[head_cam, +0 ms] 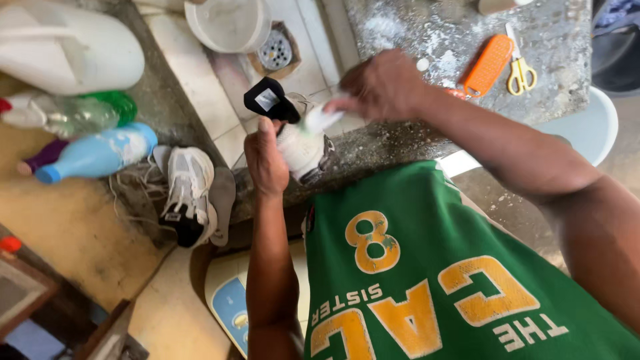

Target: The person scrubs a white and black sneaker with a green toothbrush and a white cleaning paste. They repeatedly apply the paste to the brush and scrub various parts of the shoe, including the mesh upper, the heel, and the sole, while holding the shoe in their left hand.

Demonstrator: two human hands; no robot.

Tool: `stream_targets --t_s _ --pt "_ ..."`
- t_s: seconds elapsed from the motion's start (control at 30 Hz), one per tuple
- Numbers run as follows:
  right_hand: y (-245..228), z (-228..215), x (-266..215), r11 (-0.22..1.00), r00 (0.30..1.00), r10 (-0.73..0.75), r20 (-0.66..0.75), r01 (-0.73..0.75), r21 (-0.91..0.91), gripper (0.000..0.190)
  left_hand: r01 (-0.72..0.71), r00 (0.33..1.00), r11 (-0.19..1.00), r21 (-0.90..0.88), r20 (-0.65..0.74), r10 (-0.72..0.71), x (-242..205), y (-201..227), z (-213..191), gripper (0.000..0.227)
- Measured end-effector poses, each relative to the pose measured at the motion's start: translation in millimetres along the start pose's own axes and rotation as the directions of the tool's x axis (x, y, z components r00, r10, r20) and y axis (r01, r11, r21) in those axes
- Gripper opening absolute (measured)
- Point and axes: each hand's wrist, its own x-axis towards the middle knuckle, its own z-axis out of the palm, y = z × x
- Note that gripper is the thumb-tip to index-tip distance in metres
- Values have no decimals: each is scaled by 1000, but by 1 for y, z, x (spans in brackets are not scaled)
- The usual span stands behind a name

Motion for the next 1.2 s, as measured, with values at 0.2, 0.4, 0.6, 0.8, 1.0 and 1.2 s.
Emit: stream_targets --t_s 0.2,0.4,0.6,0.8,1.0,1.2 --pt "-22 36 -20 957 973 -140 -182 180 226 68 63 994 898 -435 -54 -96 -15 -53 -12 68" --pt "1 44 13 962 929 242 279 -267 53 62 -101 995 559 -823 -72 75 -28 -96 -27 64" --pt "-52 72 -5 992 994 -33 103 20 128 72 37 908 315 -948 164 385 -8 -125 -47 69" --pt "28 84 2 879 805 474 358 -456 -138 68 -117 990 481 -869 -141 -13 -57 -157 -60 70" --pt "-4 88 -8 808 927 310 212 -374 455 55 -137 990 469 -873 -102 100 -49 -137 -67 59" --pt "-74 100 -1 922 998 8 54 -29 387 57 -185 971 305 -934 -126 202 -50 -161 -70 57"
